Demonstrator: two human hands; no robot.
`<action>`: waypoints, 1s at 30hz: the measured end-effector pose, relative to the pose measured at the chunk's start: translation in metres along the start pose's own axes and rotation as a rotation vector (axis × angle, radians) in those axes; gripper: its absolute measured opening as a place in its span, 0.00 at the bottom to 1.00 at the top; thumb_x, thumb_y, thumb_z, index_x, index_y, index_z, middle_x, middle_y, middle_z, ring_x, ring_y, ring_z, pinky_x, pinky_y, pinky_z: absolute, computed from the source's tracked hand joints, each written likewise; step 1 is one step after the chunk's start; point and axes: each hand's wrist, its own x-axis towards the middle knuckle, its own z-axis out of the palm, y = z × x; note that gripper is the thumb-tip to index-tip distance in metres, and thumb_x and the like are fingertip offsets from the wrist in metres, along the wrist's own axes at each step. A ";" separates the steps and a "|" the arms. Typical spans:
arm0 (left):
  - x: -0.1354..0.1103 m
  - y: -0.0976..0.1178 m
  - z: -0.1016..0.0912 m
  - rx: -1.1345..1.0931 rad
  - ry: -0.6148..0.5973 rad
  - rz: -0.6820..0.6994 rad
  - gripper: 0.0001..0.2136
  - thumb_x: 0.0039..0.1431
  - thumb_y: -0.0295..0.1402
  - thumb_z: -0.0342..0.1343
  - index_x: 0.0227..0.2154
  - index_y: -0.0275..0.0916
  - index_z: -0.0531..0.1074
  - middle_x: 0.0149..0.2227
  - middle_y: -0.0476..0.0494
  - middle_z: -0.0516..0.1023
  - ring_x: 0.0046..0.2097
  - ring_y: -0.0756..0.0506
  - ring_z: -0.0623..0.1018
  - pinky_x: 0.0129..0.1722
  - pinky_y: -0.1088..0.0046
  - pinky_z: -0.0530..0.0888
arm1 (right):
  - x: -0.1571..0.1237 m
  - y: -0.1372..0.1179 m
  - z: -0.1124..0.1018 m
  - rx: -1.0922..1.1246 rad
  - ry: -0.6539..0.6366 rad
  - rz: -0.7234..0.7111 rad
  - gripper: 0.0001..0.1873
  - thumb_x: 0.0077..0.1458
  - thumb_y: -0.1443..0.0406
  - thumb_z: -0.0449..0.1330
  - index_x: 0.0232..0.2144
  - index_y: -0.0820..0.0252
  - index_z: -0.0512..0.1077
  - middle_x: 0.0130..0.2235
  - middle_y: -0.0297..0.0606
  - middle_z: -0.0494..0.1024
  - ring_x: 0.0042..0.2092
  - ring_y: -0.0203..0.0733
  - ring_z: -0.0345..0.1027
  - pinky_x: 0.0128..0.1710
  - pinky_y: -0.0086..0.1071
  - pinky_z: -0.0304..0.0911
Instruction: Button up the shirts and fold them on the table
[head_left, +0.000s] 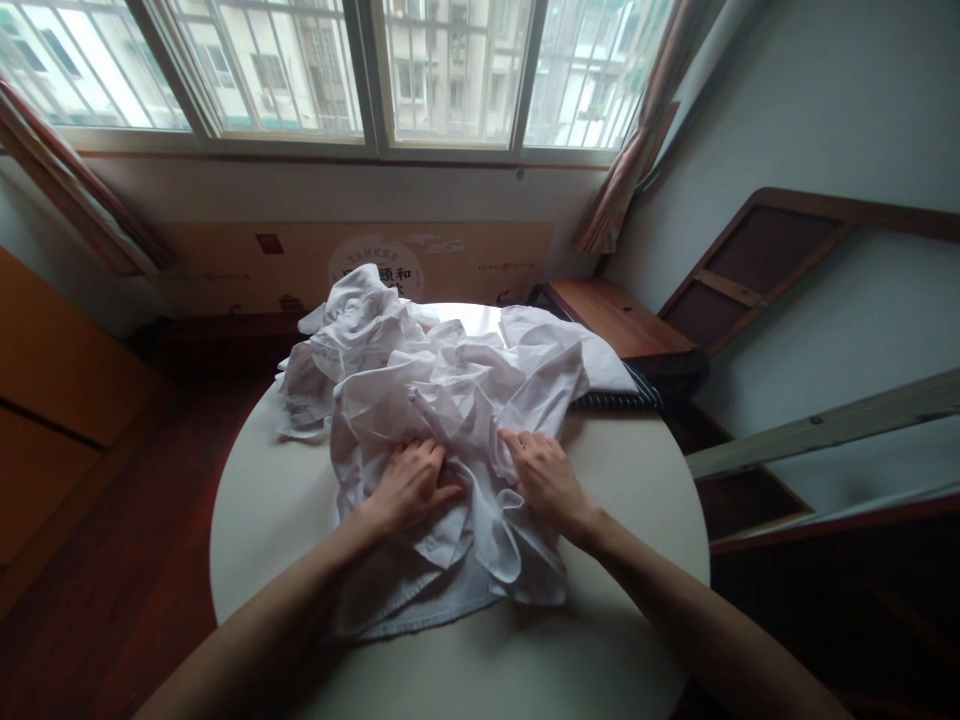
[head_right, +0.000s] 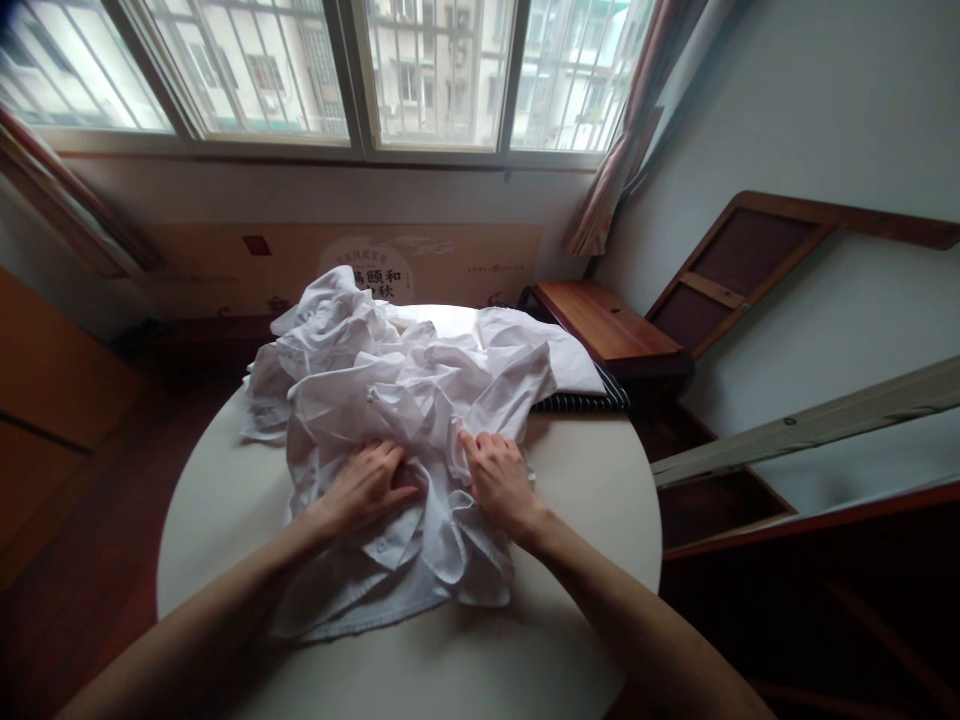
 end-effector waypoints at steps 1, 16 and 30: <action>0.000 -0.004 0.004 -0.040 -0.033 0.022 0.13 0.53 0.44 0.57 0.31 0.39 0.69 0.36 0.42 0.73 0.37 0.43 0.72 0.36 0.69 0.66 | 0.001 0.002 0.002 -0.019 -0.012 -0.014 0.19 0.54 0.72 0.55 0.49 0.60 0.66 0.38 0.45 0.74 0.39 0.47 0.66 0.41 0.36 0.57; 0.009 -0.103 -0.056 0.105 -0.083 0.127 0.11 0.50 0.18 0.49 0.18 0.37 0.69 0.26 0.42 0.71 0.32 0.46 0.70 0.34 0.70 0.63 | 0.049 0.112 -0.053 0.377 0.117 0.276 0.11 0.52 0.66 0.52 0.28 0.67 0.72 0.28 0.41 0.75 0.30 0.42 0.67 0.31 0.33 0.60; 0.027 0.018 -0.011 -0.359 0.099 -0.178 0.12 0.52 0.31 0.54 0.41 0.37 0.72 0.34 0.42 0.77 0.35 0.44 0.76 0.35 0.71 0.68 | 0.027 0.015 -0.048 0.181 0.466 0.137 0.10 0.57 0.66 0.53 0.37 0.61 0.72 0.37 0.44 0.74 0.41 0.47 0.67 0.43 0.37 0.60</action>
